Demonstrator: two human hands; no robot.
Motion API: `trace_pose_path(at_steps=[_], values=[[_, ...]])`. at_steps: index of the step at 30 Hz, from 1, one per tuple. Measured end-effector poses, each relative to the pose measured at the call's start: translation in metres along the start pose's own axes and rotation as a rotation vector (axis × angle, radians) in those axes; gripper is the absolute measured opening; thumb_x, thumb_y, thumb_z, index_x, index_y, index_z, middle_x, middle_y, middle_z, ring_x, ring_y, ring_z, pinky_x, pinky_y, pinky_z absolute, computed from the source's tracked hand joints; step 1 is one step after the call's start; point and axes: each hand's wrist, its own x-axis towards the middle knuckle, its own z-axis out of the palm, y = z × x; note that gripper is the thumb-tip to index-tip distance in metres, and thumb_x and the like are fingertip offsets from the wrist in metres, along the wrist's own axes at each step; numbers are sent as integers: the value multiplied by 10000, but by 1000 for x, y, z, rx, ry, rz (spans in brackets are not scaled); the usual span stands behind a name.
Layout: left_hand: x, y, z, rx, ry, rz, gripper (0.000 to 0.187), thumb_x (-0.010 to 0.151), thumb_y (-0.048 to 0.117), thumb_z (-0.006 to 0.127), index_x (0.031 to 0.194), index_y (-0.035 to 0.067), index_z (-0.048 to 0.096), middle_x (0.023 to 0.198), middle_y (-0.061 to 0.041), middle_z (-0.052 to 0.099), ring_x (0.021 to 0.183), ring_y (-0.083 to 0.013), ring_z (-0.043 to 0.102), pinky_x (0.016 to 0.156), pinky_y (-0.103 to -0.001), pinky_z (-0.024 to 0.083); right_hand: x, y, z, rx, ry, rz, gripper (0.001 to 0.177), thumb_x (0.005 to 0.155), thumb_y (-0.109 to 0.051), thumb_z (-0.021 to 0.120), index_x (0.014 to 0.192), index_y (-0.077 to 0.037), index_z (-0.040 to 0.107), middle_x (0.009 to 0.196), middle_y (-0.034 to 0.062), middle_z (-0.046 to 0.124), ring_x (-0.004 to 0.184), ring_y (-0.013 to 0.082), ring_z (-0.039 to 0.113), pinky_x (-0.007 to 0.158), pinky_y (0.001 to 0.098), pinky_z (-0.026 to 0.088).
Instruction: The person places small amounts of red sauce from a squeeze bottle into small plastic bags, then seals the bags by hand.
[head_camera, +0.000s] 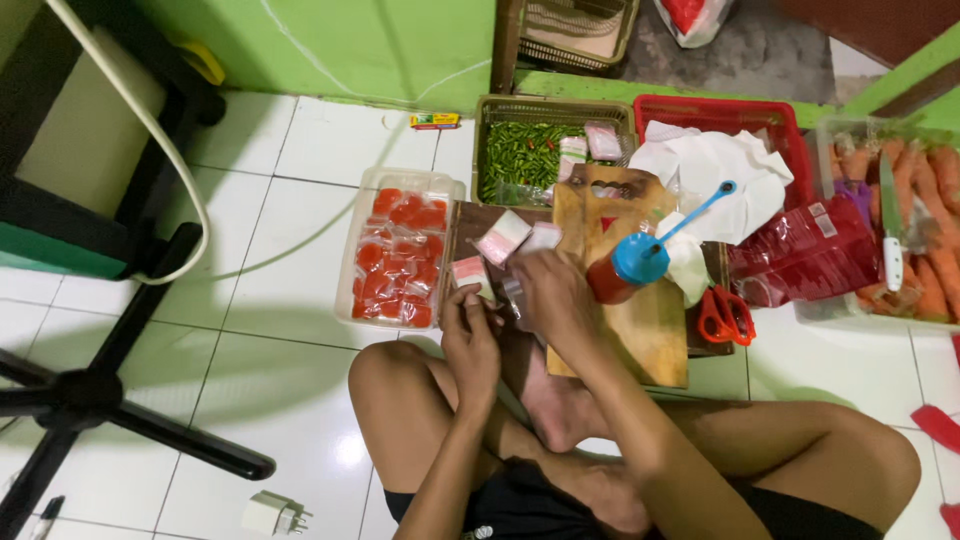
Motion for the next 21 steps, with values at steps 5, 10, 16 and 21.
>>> trace_pose_path(at_steps=[5,10,16,21], values=[[0,2,8,3,-106,-133,202,1018,112,470,1081,17,637,735,-107,669,566,-161,668,523,-280,570,-38,17,3,-209,-78,-89,153,868,-260,665,1021,-257,658,1033,-49,616,1010,229,571,810,363,460],[-7,14,11,303,-161,-140,193,980,226,569,1062,77,661,752,-161,717,693,-273,733,644,-423,568,-43,3,-21,105,170,-62,76,946,-204,652,970,-211,724,1087,-64,699,969,220,662,760,308,518],[-9,1,20,281,-321,-229,222,948,351,620,987,198,776,782,-60,746,789,-141,677,777,-341,538,-64,-22,-65,141,327,-137,148,900,-113,708,1038,-131,759,1200,52,716,991,283,694,793,360,578],[-31,34,27,475,-525,220,190,957,283,614,993,142,736,825,-130,745,839,-332,728,723,-388,566,-82,21,-62,392,127,193,152,927,-187,676,1062,-174,745,1018,8,754,959,249,724,809,364,571]])
